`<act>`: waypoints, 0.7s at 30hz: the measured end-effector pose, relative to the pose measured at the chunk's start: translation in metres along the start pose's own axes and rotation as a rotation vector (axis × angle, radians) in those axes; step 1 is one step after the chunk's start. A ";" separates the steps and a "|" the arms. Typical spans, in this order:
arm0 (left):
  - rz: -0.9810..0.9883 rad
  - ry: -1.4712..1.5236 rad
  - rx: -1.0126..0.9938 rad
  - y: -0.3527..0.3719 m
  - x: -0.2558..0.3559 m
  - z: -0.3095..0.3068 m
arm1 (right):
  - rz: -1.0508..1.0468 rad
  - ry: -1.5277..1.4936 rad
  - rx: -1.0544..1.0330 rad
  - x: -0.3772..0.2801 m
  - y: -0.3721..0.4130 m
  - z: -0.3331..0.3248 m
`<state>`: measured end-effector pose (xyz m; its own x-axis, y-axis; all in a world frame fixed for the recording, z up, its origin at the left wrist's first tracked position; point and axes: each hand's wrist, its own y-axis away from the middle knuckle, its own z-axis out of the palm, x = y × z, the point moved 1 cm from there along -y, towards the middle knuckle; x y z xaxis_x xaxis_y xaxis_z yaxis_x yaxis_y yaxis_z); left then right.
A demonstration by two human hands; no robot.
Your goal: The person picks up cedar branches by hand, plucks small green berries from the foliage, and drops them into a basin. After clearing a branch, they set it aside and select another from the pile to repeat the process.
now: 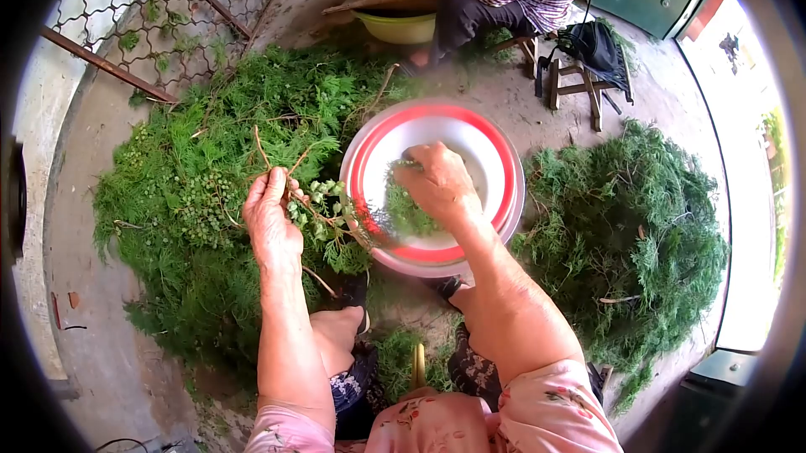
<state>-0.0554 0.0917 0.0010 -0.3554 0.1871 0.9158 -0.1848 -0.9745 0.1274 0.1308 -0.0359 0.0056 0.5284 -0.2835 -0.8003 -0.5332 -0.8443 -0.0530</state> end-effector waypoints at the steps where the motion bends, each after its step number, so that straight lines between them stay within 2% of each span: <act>1: -0.011 -0.005 -0.010 0.002 0.003 0.003 | -0.021 0.045 0.047 0.004 -0.001 0.001; 3: -0.029 -0.014 -0.042 0.004 0.002 0.004 | -0.062 0.134 0.141 0.015 -0.003 0.006; 6: -0.015 -0.019 -0.098 0.004 -0.005 0.005 | -0.041 0.060 0.101 0.005 -0.004 0.010; 8: -0.010 -0.046 -0.110 0.005 -0.012 0.006 | -0.057 -0.149 -0.062 -0.014 -0.001 0.010; 9: -0.019 -0.037 -0.142 0.007 -0.012 0.009 | 0.022 -0.299 -0.188 -0.026 0.002 0.012; 10: -0.027 -0.028 -0.174 0.010 -0.010 0.013 | -0.065 -0.378 -0.215 -0.027 0.003 0.022; 12: -0.016 -0.063 -0.187 0.019 -0.004 0.024 | -0.228 -0.272 -0.200 -0.037 0.010 0.033; 14: -0.021 -0.071 -0.217 0.024 0.000 0.029 | -0.200 -0.210 -0.385 -0.051 0.011 0.032; 15: 0.002 -0.128 -0.210 0.027 0.000 0.032 | -0.187 -0.224 -0.356 -0.048 0.014 0.040; 18: 0.253 -0.453 -0.185 0.024 -0.004 0.028 | -0.269 -0.045 -0.229 -0.045 0.020 0.052; 21: 0.349 -0.600 -0.119 0.033 0.000 0.036 | -0.247 0.092 -0.272 -0.064 0.027 0.045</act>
<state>-0.0286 0.0551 0.0188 0.1481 -0.2684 0.9519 -0.2628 -0.9386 -0.2237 0.0536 -0.0200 0.0284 0.6829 -0.0857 -0.7255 -0.1943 -0.9786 -0.0672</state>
